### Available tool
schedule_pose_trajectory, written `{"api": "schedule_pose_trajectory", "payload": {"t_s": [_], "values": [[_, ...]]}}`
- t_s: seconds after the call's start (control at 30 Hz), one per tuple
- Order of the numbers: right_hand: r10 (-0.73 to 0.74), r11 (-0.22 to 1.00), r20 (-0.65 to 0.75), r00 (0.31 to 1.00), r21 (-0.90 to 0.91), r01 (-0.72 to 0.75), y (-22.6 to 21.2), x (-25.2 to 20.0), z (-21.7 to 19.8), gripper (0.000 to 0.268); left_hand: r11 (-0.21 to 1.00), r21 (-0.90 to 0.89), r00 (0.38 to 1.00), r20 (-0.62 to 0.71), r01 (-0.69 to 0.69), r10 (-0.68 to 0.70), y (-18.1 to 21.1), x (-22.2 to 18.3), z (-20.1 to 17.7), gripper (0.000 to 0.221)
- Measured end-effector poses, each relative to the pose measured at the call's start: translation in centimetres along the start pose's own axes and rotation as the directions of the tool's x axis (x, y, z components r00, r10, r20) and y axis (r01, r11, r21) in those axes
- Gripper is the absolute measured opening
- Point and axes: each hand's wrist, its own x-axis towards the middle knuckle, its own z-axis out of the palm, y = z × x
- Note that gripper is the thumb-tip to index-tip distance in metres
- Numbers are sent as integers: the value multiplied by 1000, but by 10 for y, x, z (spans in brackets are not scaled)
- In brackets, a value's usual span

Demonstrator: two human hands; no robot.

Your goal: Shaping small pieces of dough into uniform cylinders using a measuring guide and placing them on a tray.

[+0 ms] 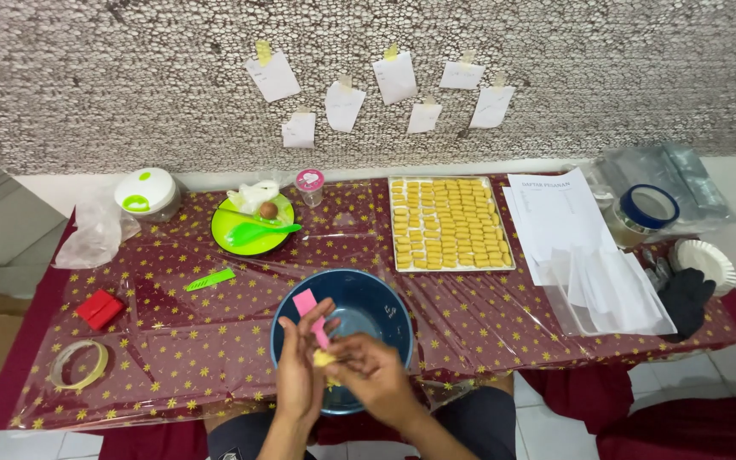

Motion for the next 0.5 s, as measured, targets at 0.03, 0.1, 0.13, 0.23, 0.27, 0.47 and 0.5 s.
{"api": "schedule_pose_trajectory", "payload": {"t_s": [0.03,0.1,0.13,0.23,0.27,0.47,0.5], "values": [[-2,1000,-1,1000,-1,2,-4,-1,6,24,1000,0,1000,3,-1,1,5,-2,8,83],[-377,779,110,920,-499,379,-13,-1,18,6,991,-134,998,-53,19,-26,15,-6,23,74],[-379,777,109,919,-501,380,-15,0,13,6,991,-134,998,-50,18,-25,15,-1,19,74],[-345,648,277,897,-621,441,-25,2,4,19,978,-206,997,-80,-40,24,19,6,13,53],[-282,715,298,912,-568,407,-33,3,4,18,971,-233,992,-122,-47,19,22,4,15,50],[-429,660,399,810,-473,583,-47,21,20,38,921,-384,995,48,-58,83,-45,21,-9,63],[-422,603,480,770,-486,633,-38,27,21,53,881,-472,955,266,9,133,-75,30,-23,84]]}}
